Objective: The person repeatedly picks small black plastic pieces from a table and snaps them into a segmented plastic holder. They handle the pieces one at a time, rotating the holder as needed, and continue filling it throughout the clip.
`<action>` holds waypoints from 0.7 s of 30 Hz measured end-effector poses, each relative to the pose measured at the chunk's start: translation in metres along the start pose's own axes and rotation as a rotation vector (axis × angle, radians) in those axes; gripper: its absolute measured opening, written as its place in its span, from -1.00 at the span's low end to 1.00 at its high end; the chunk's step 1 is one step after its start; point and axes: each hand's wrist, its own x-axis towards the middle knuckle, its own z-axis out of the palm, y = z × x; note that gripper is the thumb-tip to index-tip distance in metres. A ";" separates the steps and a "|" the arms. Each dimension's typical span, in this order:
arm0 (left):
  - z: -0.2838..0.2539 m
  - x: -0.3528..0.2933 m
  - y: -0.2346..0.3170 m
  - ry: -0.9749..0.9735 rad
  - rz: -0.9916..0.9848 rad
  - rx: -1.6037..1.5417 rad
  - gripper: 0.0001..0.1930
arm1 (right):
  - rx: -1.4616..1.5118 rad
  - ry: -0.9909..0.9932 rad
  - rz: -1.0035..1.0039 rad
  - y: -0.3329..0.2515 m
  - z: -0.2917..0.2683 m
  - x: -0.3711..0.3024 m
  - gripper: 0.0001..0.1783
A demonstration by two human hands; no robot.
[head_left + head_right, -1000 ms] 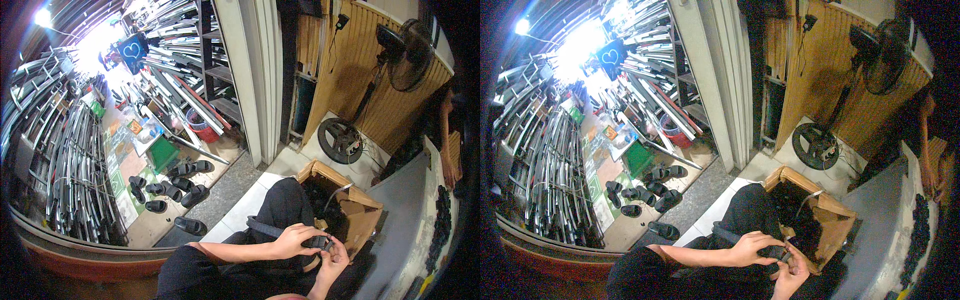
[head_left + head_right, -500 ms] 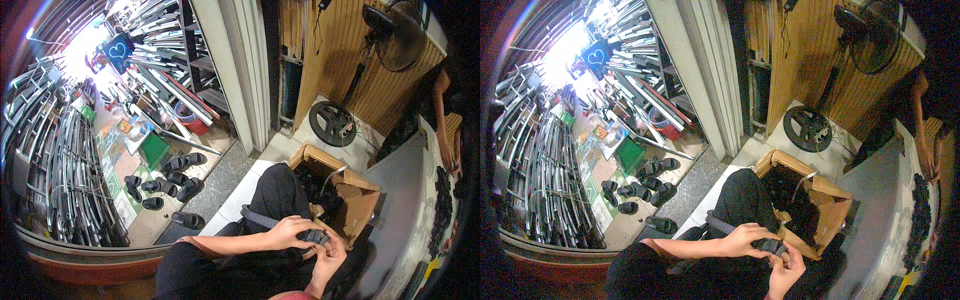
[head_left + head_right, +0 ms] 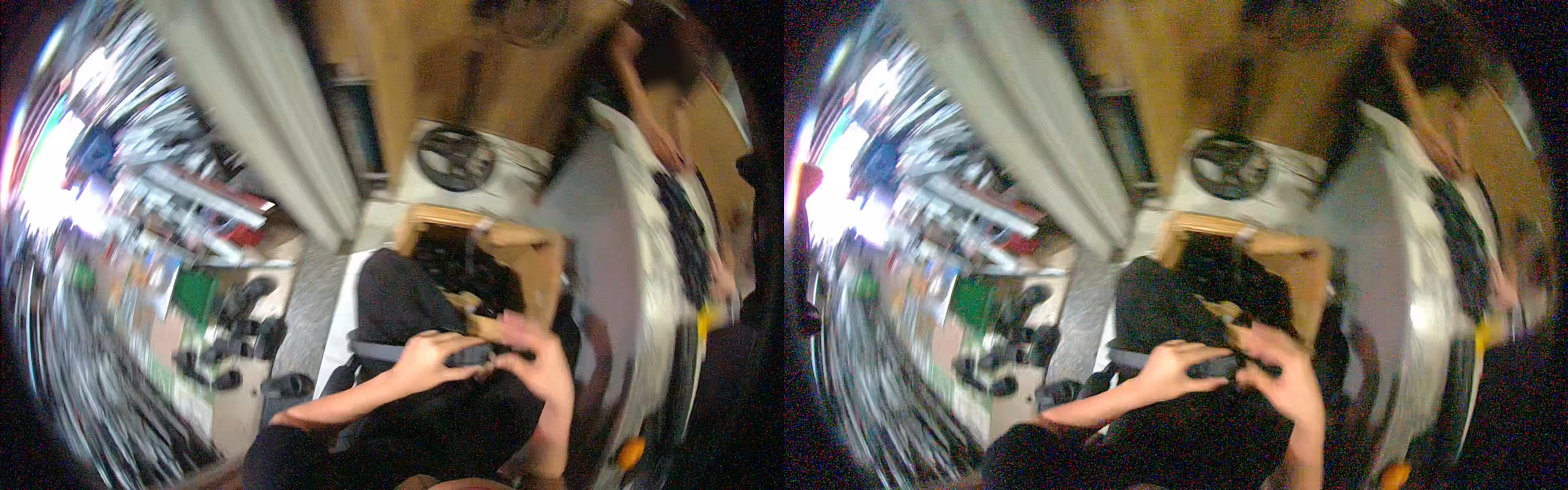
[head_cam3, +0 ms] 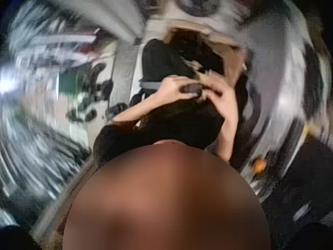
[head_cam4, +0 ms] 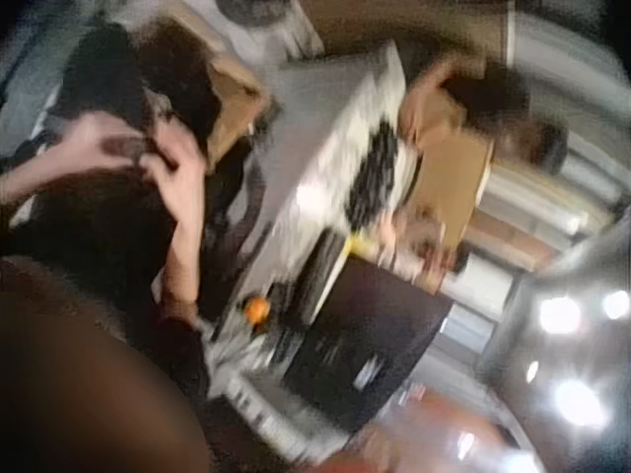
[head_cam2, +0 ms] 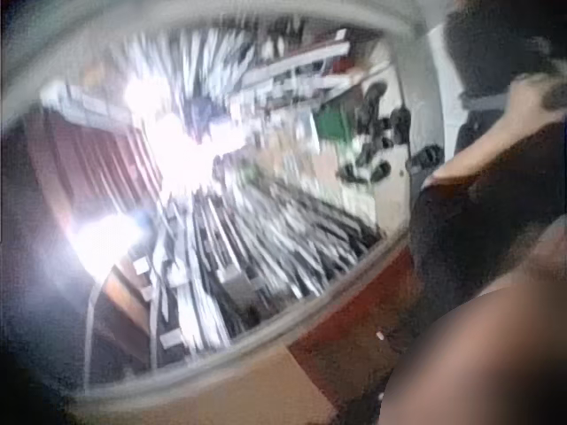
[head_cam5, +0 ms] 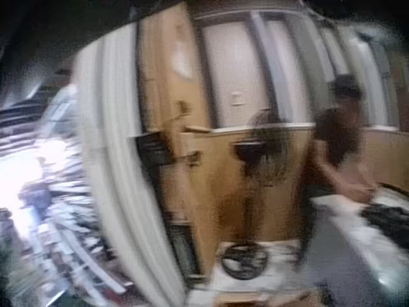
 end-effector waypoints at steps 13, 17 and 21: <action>-0.009 0.013 0.009 0.169 -0.055 0.032 -0.65 | -0.880 1.196 0.349 0.107 -0.350 0.053 -0.70; -0.004 0.014 0.004 0.162 -0.021 0.057 -0.66 | -1.071 1.148 0.558 0.155 -0.340 0.063 -0.78; -0.001 0.015 -0.005 0.120 -0.044 0.073 -0.63 | -1.323 1.142 0.517 0.164 -0.327 0.061 -0.77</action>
